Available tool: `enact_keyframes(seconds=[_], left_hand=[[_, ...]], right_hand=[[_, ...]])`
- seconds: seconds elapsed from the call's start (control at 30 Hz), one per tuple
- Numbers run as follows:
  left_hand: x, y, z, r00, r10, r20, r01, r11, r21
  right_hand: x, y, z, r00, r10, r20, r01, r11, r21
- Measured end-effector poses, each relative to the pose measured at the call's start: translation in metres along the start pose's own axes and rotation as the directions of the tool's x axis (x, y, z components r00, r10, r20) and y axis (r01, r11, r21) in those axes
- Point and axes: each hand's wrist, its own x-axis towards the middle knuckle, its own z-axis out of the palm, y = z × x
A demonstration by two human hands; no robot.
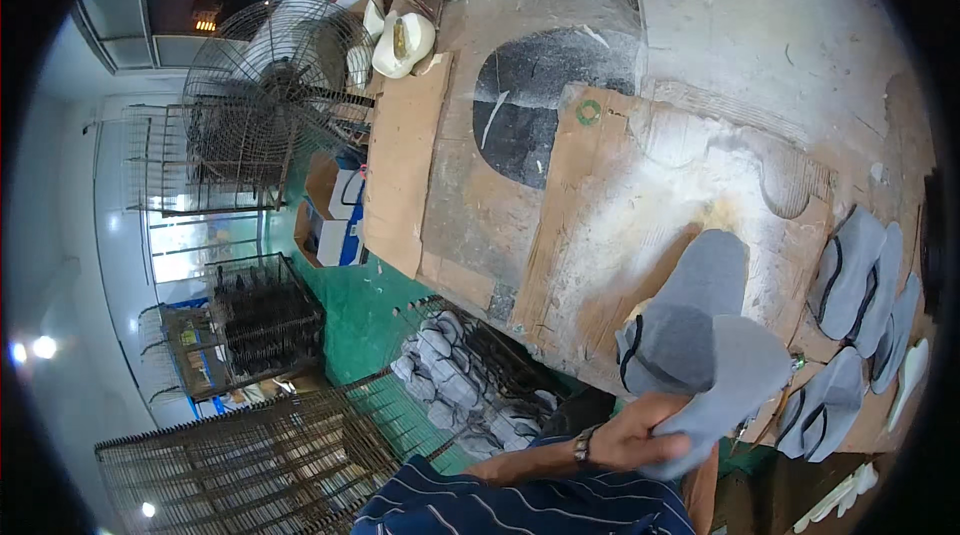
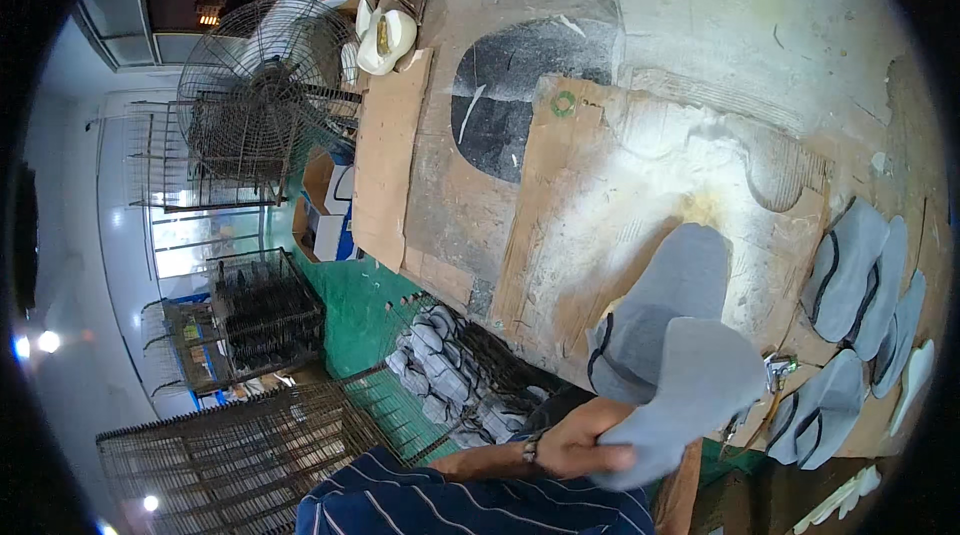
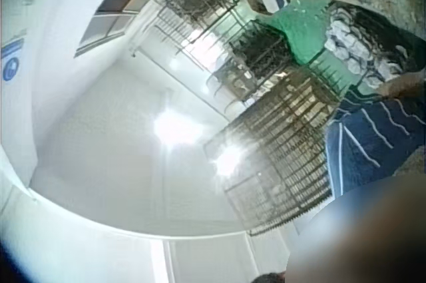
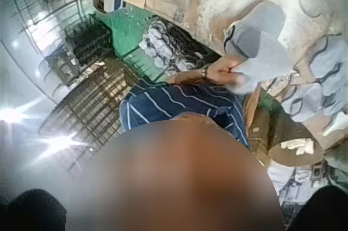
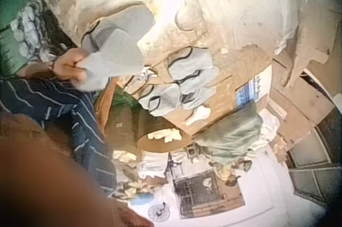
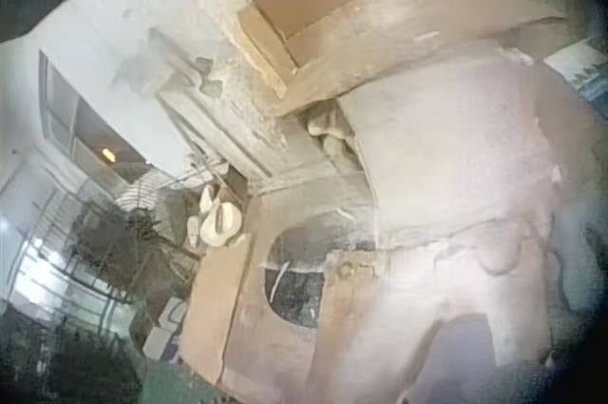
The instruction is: Applying adhesive to fabric bicycle seat covers using a spray gun and assembling them.
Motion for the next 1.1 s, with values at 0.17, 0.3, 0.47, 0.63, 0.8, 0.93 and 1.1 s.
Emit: enact_keyframes(seconds=[0.17, 0.3, 0.47, 0.63, 0.8, 0.93, 1.1], left_hand=[[-0.016, 0.032, 0.012, 0.99, 0.088, -0.112, -0.081, 0.995, 0.065], [-0.015, 0.018, 0.024, 0.983, -0.027, -0.182, 0.003, 0.991, -0.131], [0.002, 0.0, 0.04, 0.972, 0.105, -0.209, -0.159, 0.951, -0.266], [-0.003, 0.006, 0.027, 0.919, 0.207, -0.335, -0.33, 0.869, -0.368], [0.042, 0.046, 0.02, 0.937, 0.204, -0.283, -0.297, 0.893, -0.339], [0.033, 0.019, -0.009, 0.861, 0.132, -0.492, -0.155, 0.988, -0.008], [-0.037, -0.111, -0.06, 0.733, 0.206, -0.648, 0.251, 0.803, 0.54]], right_hand=[[0.02, -0.015, 0.024, 0.998, 0.055, 0.021, -0.059, 0.941, 0.333], [0.035, -0.031, 0.024, 0.995, 0.082, 0.051, -0.097, 0.825, 0.557], [0.044, -0.043, -0.015, 0.984, 0.151, 0.096, -0.173, 0.662, 0.729], [0.074, -0.107, -0.166, 0.87, 0.222, 0.441, -0.471, 0.641, 0.606], [0.142, -0.164, -0.257, 0.827, -0.232, 0.511, -0.54, -0.578, 0.612], [0.135, -0.17, -0.27, 0.821, 0.129, 0.557, -0.414, -0.537, 0.735], [0.037, -0.136, -0.197, 0.676, 0.215, 0.705, -0.64, -0.302, 0.706]])
